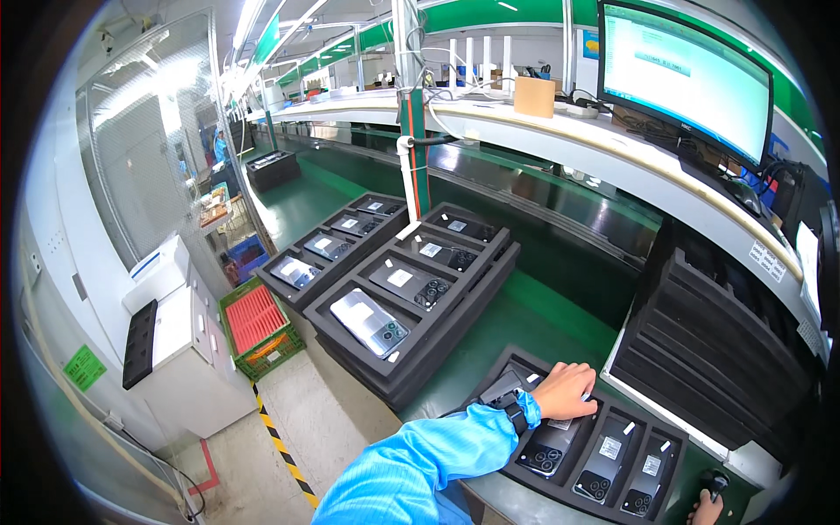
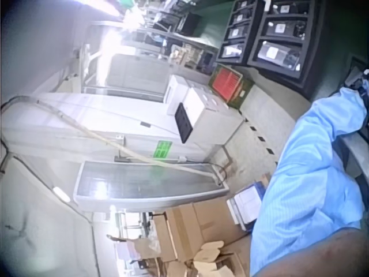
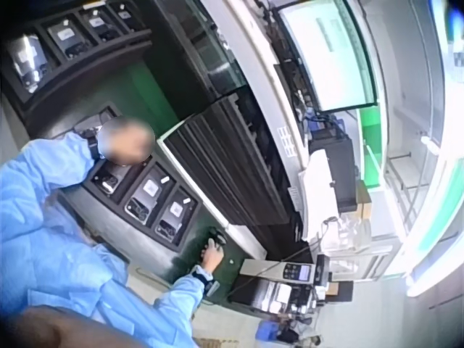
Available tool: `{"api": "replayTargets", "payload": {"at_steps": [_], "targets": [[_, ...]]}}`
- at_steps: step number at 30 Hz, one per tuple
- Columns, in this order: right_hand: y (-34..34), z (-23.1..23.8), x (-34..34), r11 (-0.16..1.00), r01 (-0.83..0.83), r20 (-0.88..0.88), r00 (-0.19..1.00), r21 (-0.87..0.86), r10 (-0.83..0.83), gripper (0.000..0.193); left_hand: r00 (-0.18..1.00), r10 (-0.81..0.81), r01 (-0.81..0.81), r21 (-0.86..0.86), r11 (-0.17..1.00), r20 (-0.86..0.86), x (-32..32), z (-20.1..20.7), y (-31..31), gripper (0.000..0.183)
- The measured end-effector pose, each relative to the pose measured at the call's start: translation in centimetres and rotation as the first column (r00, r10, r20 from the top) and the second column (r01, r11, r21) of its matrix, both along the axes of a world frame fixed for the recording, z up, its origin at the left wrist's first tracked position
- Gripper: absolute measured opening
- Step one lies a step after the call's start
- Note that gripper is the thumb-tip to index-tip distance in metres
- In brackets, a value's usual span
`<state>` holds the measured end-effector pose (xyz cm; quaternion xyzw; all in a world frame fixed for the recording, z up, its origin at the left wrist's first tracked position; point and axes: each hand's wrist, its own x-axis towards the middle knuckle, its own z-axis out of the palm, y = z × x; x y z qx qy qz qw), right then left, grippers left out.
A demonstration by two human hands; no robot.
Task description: The recorder scans barcode labels on smartphones and places them into foam trays at an electronics assembly workstation.
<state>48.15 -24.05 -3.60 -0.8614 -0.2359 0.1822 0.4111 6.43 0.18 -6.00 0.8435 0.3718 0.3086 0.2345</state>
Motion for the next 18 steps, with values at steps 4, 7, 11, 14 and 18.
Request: {"api": "replayTargets", "payload": {"at_steps": [4,7,11,14,18], "targets": [[0.2,-0.18,-0.09,1.0,0.001,-0.003,1.0,0.001,-0.001,0.038,1.0,0.01,-0.01,0.018,1.0,0.001,0.01,-0.31,0.02,0.03],[0.12,0.15,-0.45,1.0,0.013,0.013,1.0,0.005,-0.013,0.037,1.0,0.011,-0.011,0.014,1.0,0.001,0.06,-0.2,-0.01,0.03],[0.08,-0.19,0.07,1.0,0.012,0.015,1.0,0.011,-0.012,0.038,1.0,0.014,-0.014,0.026,1.0,0.001,0.2,-0.41,0.08,0.029],[0.34,0.08,-0.23,1.0,0.014,0.013,1.0,0.005,-0.014,0.038,1.0,0.01,-0.01,0.034,0.999,0.005,0.13,-0.37,0.07,0.029],[0.17,-0.11,0.04,1.0,0.014,0.023,1.0,0.001,-0.014,0.038,1.0,0.009,-0.009,0.011,1.0,-0.005,0.05,-0.3,0.15,0.03]]}}
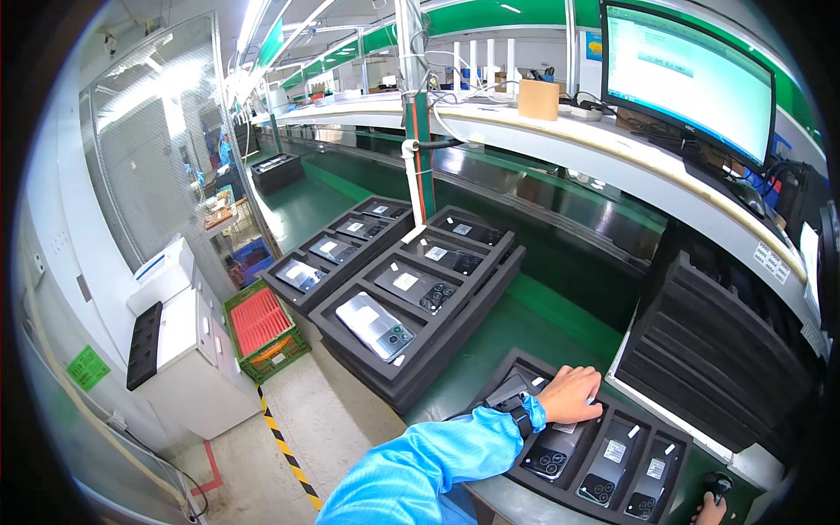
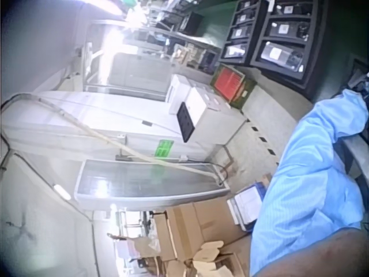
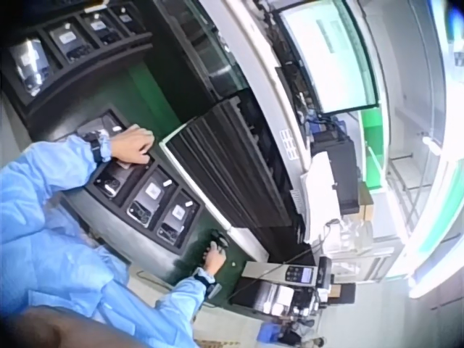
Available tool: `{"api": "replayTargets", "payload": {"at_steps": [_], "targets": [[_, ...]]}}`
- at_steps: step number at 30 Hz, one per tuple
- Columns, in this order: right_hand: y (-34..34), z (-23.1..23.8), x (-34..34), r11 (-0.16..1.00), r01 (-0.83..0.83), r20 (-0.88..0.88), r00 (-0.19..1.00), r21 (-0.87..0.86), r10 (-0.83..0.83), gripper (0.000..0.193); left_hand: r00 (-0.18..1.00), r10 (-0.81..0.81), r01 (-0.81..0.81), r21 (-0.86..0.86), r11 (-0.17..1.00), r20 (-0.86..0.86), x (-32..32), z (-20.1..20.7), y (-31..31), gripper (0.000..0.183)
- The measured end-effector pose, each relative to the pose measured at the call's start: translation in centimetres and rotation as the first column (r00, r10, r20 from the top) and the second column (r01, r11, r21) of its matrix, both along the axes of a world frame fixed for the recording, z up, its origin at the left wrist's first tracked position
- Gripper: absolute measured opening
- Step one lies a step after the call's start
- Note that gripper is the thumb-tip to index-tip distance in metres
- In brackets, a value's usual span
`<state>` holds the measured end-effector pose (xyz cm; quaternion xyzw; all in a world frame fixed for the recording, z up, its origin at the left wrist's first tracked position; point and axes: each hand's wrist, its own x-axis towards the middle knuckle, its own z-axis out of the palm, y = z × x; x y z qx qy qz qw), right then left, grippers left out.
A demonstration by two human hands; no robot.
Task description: The recorder scans barcode labels on smartphones and places them into foam trays at an electronics assembly workstation.
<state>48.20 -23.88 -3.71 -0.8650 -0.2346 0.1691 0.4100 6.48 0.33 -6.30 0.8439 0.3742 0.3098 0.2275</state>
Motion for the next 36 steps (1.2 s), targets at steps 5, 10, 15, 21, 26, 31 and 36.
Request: {"api": "replayTargets", "payload": {"at_steps": [5,10,15,21,26,31,36], "targets": [[0.3,-0.2,0.2,1.0,-0.02,-0.027,0.999,0.011,0.02,0.038,1.0,0.007,-0.007,0.002,1.0,0.017,-0.3,0.0,-0.2,0.03],[-0.2,-0.3,-0.3,1.0,0.009,-0.006,1.0,0.022,-0.009,0.032,0.999,-0.004,0.004,0.012,1.0,0.04,0.0,-0.1,-0.4,0.029],[-0.9,-3.1,0.6,0.95,0.074,0.33,0.927,0.305,-0.178,0.06,0.991,-0.048,0.031,0.14,0.99,0.126,0.9,-0.6,0.5,0.032],[0.0,0.6,4.9,0.729,0.174,0.243,0.87,0.661,-0.429,0.069,0.974,-0.038,0.019,0.086,0.996,0.224,-0.8,-0.5,1.1,0.025],[-5.5,6.1,17.8,0.196,0.502,-0.359,0.794,0.842,-0.49,0.054,0.985,-0.031,0.03,0.008,1.0,0.169,0.2,-0.4,0.8,0.026],[-7.7,8.9,21.8,0.165,0.512,-0.427,0.824,0.843,-0.373,0.028,0.982,-0.038,0.044,-0.029,0.999,0.187,0.2,-0.4,0.6,0.027],[-10.2,9.6,26.0,0.376,0.422,0.021,0.643,0.825,-0.766,0.025,0.977,-0.057,0.06,-0.012,0.998,0.203,0.7,0.2,0.5,0.028]]}}
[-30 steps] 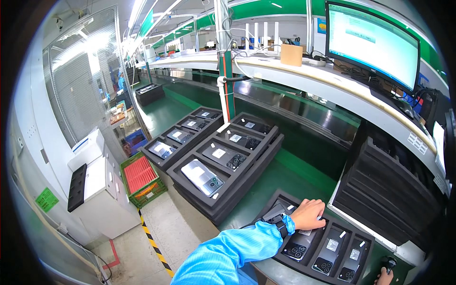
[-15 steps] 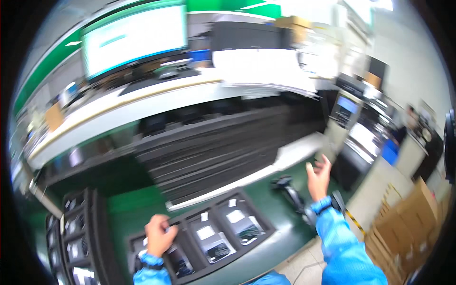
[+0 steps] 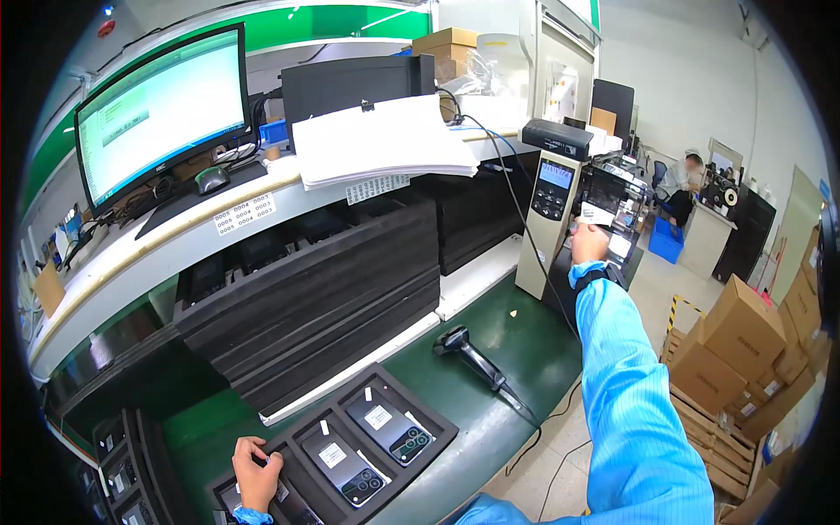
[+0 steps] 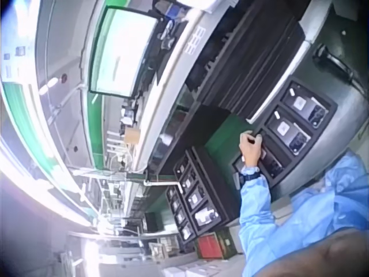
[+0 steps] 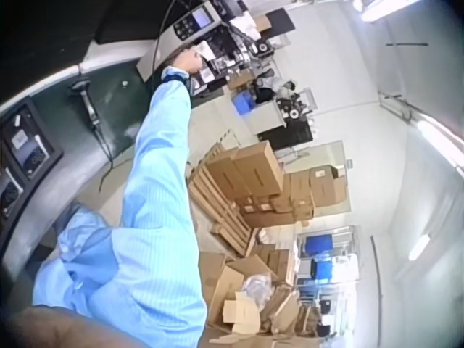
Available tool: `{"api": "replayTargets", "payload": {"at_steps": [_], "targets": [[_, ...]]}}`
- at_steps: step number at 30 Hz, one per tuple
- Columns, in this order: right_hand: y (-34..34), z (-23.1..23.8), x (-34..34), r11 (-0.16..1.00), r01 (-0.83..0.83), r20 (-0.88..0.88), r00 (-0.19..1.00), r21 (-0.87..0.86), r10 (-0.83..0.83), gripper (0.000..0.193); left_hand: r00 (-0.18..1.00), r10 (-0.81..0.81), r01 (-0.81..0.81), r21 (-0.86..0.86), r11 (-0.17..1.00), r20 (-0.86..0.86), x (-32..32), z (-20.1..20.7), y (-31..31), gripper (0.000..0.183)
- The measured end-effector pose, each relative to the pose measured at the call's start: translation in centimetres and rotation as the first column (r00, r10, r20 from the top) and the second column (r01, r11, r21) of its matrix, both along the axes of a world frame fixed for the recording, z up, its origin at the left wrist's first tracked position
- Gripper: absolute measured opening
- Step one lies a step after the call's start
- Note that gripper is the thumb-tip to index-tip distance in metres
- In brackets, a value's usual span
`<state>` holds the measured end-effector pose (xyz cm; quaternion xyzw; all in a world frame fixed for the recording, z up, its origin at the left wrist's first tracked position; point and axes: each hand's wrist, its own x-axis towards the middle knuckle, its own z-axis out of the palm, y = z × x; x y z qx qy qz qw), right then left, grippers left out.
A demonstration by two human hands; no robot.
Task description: The recorder scans barcode labels on smartphones and places them into foam trays at an electronics assembly workstation.
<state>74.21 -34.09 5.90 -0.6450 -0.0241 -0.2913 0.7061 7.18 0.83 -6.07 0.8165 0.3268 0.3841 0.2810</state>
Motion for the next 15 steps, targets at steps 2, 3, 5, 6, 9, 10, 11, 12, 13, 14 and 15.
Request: {"api": "replayTargets", "payload": {"at_steps": [2,3,5,6,9,10,11,12,13,14,15], "targets": [[-0.8,-2.0,-1.3,0.997,-0.031,-0.105,0.994,0.076,0.039,0.024,1.0,-0.005,0.004,0.01,1.0,0.028,-0.2,0.1,0.0,0.028],[0.3,-1.8,-4.8,0.997,-0.015,-0.167,0.986,0.072,0.027,0.023,1.0,0.007,-0.008,0.01,1.0,0.027,-0.6,0.1,0.0,0.028],[-0.9,-5.9,-5.9,0.969,-0.154,-0.083,0.981,0.192,0.173,0.017,0.999,-0.017,0.016,0.027,1.0,0.038,-0.1,-0.2,0.2,0.028],[0.5,-6.6,-9.0,0.953,-0.198,-0.154,0.959,0.229,0.237,0.013,0.999,0.001,-0.002,0.026,1.0,0.035,-0.3,-0.2,0.2,0.028],[2.9,-6.7,-17.7,0.874,-0.471,-0.281,0.828,0.12,0.485,0.021,0.997,-0.014,0.01,0.054,0.999,0.074,-0.5,-0.6,0.2,0.028],[4.6,-6.5,-20.9,0.808,-0.58,-0.305,0.755,0.101,0.581,0.02,0.995,-0.011,0.003,0.078,0.997,0.097,-1.1,-1.0,0.5,0.028],[5.7,-6.6,-23.7,0.723,-0.69,-0.321,0.676,0.04,0.663,0.02,0.996,-0.014,0.008,0.065,0.998,0.094,-1.4,-0.7,0.3,0.029],[7.1,-6.9,-26.6,0.603,-0.797,-0.34,0.571,-0.013,0.747,0.02,0.993,-0.021,0.012,0.072,0.997,0.115,-1.8,-0.7,0.4,0.026],[8.5,-6.9,-30.1,0.438,-0.895,-0.416,0.433,-0.09,0.8,0.021,0.995,0.004,-0.011,0.072,0.997,0.099,-2.3,0.0,0.0,0.021],[9.4,-6.7,-33.2,0.254,-0.953,-0.487,0.303,-0.167,0.819,0.022,0.993,-0.008,-0.002,0.089,0.996,0.118,-2.0,-0.2,0.2,0.019],[10.3,-7.6,-35.6,0.092,-0.991,-0.565,0.134,-0.101,0.814,0.022,0.994,-0.006,0.0,0.052,0.999,0.106,-1.1,0.0,0.1,0.02]]}}
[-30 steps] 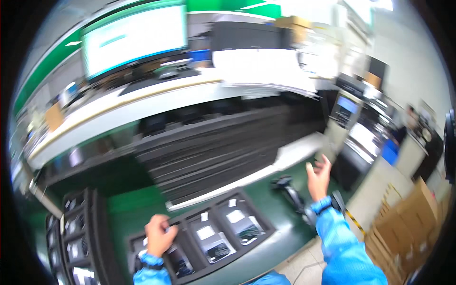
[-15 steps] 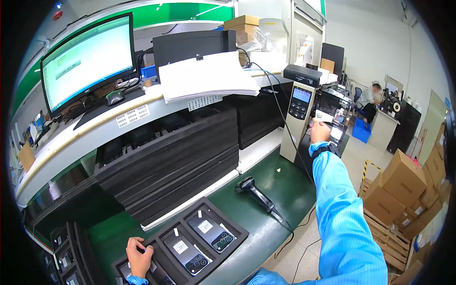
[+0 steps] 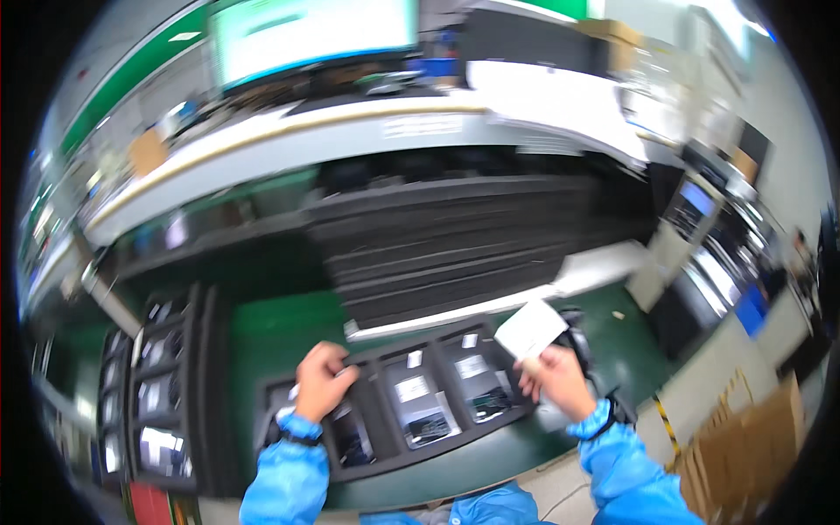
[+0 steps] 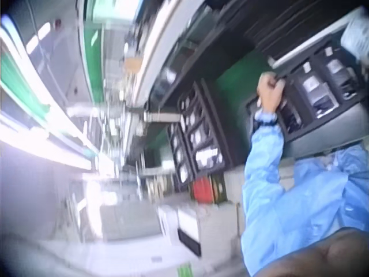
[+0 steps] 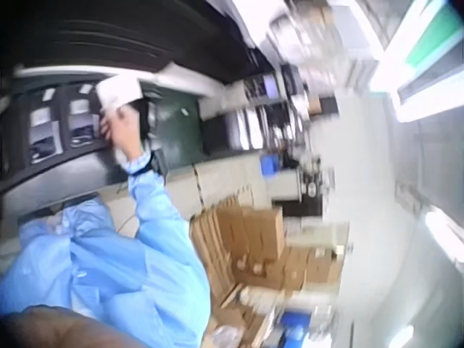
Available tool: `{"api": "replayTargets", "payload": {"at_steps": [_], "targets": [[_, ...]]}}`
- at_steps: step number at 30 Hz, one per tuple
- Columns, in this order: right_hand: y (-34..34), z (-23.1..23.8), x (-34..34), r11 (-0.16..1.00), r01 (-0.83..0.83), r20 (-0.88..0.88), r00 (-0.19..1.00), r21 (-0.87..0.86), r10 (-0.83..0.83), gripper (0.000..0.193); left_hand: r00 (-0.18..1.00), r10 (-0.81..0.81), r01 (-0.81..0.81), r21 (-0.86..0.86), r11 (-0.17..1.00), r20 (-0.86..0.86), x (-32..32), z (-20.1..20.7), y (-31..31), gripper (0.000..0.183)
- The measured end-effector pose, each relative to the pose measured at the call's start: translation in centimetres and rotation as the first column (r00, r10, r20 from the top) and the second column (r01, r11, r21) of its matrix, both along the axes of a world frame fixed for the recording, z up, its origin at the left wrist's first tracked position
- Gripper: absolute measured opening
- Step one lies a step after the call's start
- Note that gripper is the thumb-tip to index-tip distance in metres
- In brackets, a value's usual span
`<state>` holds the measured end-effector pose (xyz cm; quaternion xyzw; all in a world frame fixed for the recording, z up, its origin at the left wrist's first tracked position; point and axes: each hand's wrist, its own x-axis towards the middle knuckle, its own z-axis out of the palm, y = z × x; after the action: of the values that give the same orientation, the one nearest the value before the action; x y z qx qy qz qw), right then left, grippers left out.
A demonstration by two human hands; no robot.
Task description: The recorder scans barcode labels on smartphones and places them into foam trays at an electronics assembly workstation.
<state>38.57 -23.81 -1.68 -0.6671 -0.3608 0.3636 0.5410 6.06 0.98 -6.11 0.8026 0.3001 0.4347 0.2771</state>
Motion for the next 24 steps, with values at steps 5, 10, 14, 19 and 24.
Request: {"api": "replayTargets", "payload": {"at_steps": [5,10,14,19,24], "targets": [[5.1,0.4,-11.6,0.743,-0.561,-0.074,0.813,-0.366,0.578,0.023,0.992,-0.053,0.066,-0.113,0.991,0.116,0.8,-0.4,0.5,0.028],[7.6,1.2,-16.3,0.537,-0.648,-0.008,0.642,-0.539,0.767,0.028,0.999,-0.031,0.032,-0.118,0.993,0.008,-0.2,-0.3,0.1,0.023],[5.8,-0.6,-13.9,0.773,-0.484,0.074,0.827,-0.411,0.557,0.03,0.977,0.016,-0.033,-0.075,0.997,-0.214,0.1,1.0,-0.8,0.029],[1.1,-4.0,-3.8,0.933,0.294,0.471,0.806,0.206,-0.358,0.021,0.847,0.173,-0.104,0.163,0.981,-0.503,0.9,0.7,-1.4,0.045],[-3.2,-3.9,4.0,0.733,0.641,0.807,0.296,0.228,-0.51,0.058,0.852,0.15,-0.111,0.107,0.988,-0.502,0.5,0.7,-1.0,0.048]]}}
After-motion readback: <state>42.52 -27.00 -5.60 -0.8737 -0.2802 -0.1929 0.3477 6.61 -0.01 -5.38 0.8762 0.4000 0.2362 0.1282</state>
